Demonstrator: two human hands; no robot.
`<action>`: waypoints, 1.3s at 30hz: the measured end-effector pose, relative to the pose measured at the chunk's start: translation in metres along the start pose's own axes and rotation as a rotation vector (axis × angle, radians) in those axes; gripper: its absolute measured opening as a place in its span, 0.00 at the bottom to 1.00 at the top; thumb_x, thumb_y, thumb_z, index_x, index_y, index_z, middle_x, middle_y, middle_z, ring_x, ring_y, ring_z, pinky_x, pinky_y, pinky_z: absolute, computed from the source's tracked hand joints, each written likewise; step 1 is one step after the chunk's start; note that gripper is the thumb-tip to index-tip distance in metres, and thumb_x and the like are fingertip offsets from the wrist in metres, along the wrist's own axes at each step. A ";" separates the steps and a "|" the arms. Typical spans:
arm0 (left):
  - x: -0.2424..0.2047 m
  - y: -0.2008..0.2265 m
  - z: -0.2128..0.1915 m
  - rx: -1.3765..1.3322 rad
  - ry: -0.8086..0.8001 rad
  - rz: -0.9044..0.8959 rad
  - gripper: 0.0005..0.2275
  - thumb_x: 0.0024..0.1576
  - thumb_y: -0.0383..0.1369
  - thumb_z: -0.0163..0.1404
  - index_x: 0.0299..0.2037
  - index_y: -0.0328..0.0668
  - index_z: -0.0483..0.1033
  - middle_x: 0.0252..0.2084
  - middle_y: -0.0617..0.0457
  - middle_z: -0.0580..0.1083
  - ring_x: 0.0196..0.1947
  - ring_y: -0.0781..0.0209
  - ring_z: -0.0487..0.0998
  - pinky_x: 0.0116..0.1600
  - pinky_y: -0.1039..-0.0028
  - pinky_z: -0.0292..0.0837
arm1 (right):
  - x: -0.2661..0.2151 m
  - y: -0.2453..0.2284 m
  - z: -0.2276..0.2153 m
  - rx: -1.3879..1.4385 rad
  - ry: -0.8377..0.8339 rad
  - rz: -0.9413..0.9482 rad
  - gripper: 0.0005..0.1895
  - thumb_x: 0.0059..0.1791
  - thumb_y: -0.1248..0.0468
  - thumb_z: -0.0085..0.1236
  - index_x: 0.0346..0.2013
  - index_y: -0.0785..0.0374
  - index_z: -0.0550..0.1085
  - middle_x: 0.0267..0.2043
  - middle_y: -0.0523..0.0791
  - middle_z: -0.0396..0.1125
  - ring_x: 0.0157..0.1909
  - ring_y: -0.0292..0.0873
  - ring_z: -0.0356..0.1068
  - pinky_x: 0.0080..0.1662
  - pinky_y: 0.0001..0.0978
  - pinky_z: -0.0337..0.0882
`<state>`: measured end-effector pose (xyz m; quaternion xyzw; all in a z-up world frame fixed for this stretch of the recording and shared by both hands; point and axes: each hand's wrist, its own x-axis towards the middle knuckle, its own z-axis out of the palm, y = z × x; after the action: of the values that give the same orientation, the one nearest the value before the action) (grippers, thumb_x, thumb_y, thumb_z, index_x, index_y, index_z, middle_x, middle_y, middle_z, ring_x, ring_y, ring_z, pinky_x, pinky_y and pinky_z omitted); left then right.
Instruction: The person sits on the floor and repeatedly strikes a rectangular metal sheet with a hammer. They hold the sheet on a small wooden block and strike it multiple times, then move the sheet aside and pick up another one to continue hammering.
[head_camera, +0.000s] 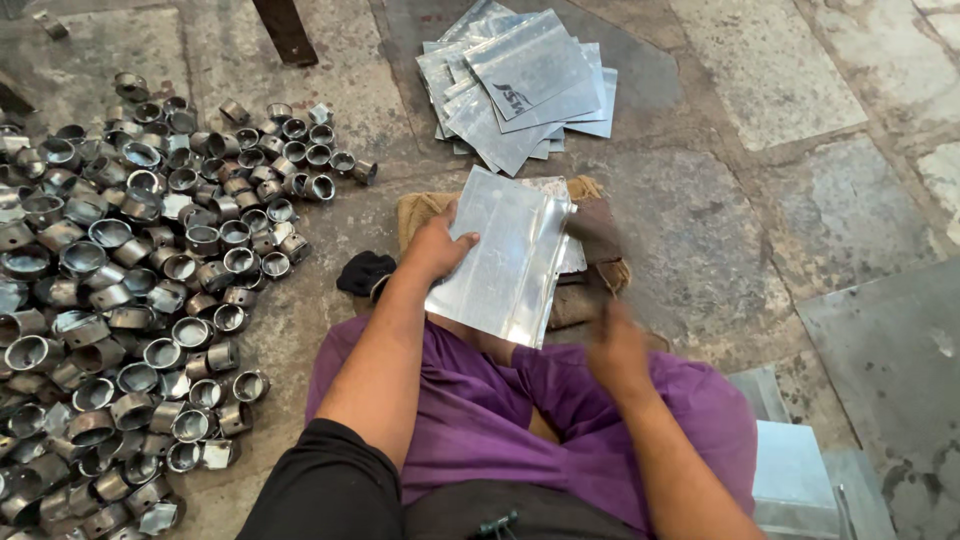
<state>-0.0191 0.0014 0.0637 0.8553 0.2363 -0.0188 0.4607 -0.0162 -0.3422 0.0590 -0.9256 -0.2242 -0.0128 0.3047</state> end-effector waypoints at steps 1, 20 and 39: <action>0.000 -0.003 0.003 -0.011 0.011 0.022 0.37 0.54 0.43 0.59 0.72 0.42 0.57 0.60 0.31 0.72 0.60 0.40 0.74 0.62 0.63 0.68 | 0.001 -0.006 0.003 0.029 -0.021 0.052 0.14 0.54 0.56 0.55 0.43 0.66 0.73 0.26 0.53 0.67 0.29 0.56 0.69 0.34 0.46 0.68; -0.007 0.005 -0.006 0.025 0.012 0.030 0.34 0.55 0.42 0.58 0.71 0.40 0.61 0.57 0.33 0.75 0.58 0.41 0.77 0.61 0.64 0.70 | 0.001 -0.010 -0.011 -0.038 0.039 0.054 0.14 0.52 0.60 0.52 0.49 0.64 0.69 0.35 0.60 0.69 0.38 0.62 0.69 0.40 0.48 0.70; -0.006 0.000 -0.003 0.021 0.031 0.087 0.34 0.54 0.40 0.58 0.70 0.37 0.61 0.56 0.32 0.75 0.58 0.41 0.77 0.61 0.64 0.70 | 0.016 -0.042 -0.031 -0.083 0.171 0.020 0.17 0.49 0.63 0.55 0.51 0.63 0.67 0.34 0.57 0.67 0.35 0.64 0.67 0.40 0.55 0.68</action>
<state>-0.0247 0.0014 0.0673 0.8698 0.2058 0.0120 0.4482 -0.0164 -0.3233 0.1104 -0.9350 -0.1876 -0.0982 0.2845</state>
